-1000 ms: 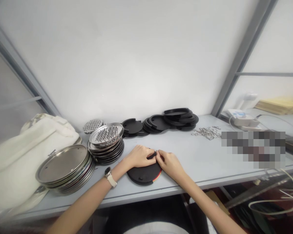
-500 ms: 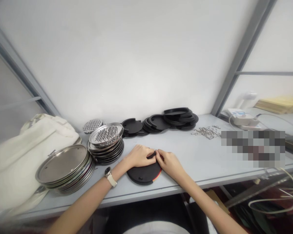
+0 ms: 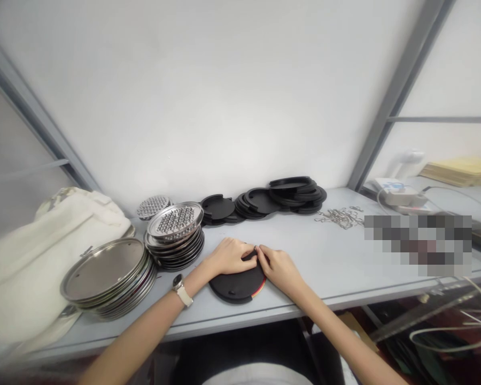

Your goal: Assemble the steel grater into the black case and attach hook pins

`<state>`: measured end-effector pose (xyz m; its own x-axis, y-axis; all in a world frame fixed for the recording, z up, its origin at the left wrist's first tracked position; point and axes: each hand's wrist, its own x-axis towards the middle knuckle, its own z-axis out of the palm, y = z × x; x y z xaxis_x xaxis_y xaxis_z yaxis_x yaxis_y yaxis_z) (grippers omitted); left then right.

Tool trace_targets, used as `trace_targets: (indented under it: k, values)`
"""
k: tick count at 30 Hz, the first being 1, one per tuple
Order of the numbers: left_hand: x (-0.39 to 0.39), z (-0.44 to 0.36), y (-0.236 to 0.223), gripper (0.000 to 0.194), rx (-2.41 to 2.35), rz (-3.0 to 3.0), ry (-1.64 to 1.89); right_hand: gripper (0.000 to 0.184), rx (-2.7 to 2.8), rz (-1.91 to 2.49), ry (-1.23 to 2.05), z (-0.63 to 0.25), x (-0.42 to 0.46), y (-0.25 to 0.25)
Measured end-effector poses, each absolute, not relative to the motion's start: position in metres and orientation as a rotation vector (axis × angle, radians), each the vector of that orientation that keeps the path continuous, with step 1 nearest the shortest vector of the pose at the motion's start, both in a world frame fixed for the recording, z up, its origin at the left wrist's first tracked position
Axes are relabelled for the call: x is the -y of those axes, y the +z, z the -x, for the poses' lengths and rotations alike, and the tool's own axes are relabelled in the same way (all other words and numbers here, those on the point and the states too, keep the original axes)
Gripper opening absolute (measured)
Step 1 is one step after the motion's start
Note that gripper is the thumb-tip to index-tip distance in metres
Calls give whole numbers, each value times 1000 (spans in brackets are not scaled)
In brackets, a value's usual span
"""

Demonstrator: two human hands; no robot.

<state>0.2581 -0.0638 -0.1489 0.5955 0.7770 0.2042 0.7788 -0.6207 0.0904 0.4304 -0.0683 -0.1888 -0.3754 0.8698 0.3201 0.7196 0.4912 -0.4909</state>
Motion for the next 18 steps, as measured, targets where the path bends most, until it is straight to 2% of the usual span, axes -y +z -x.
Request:
trace_targets:
  k: [18]
  values:
    - [63,-258,-151,29,1367,2789,-351,34,2180,1314,363,-429,69,-188]
